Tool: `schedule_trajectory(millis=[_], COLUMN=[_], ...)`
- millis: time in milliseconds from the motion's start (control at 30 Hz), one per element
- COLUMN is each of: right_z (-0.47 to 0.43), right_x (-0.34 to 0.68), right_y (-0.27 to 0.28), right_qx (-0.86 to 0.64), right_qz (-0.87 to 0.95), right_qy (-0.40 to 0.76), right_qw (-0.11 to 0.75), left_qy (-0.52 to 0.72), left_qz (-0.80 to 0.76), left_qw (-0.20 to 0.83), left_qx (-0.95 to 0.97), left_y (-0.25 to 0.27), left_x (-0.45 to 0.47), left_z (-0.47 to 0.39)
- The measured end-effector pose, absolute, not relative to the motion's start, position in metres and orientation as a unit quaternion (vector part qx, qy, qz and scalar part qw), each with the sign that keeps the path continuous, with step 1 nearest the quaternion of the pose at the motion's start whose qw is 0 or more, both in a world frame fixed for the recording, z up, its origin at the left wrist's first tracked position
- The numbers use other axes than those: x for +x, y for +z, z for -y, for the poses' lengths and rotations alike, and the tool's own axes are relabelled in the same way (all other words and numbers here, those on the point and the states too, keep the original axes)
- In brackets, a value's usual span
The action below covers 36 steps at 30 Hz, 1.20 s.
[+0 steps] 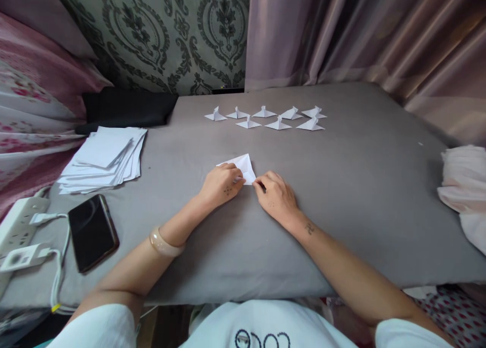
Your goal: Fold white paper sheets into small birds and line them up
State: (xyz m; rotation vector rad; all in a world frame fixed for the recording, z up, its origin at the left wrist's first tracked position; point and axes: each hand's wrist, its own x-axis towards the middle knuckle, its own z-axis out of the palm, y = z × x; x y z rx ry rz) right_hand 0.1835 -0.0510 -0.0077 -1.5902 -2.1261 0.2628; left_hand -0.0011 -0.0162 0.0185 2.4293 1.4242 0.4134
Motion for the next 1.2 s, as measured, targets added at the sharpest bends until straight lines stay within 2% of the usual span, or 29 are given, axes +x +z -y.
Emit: schedule_trajectory(millis=[267,467,633,733,867,1033,1200], right_z=[0.05,0.048,0.046,0.047,0.052,0.059,0.064], right_x=[0.18,0.186,0.2,0.203,0.196,0.186,0.184], right_y=[-0.006,-0.004,-0.006,-0.006,-0.003,0.0,0.004], right_qx=[-0.601,-0.59,-0.589,-0.589,-0.514,-0.471,-0.485], right_qz=[0.766,0.766,0.743,0.72,0.753,0.821,0.83], right_qy=[0.089,0.14,0.201,0.205,0.203,0.178,0.152], right_qw=[0.21,0.211,0.245,0.305,0.357,0.271,0.229], left_qy=[0.137,0.147,0.157,0.154,0.157,0.165,0.156], left_qz=[-0.53,-0.534,-0.519,-0.522,-0.517,-0.503,-0.459], left_qw=[0.169,0.155,0.151,0.15,0.147,0.172,0.288], left_qx=[0.82,0.818,0.827,0.826,0.829,0.831,0.826], left_y=[0.021,0.016,0.012,0.012,0.012,0.01,0.017], left_x=[0.002,0.002,-0.001,-0.001,0.001,-0.005,-0.025], left_z=[0.018,0.018,0.017,0.017,0.017,0.014,0.003])
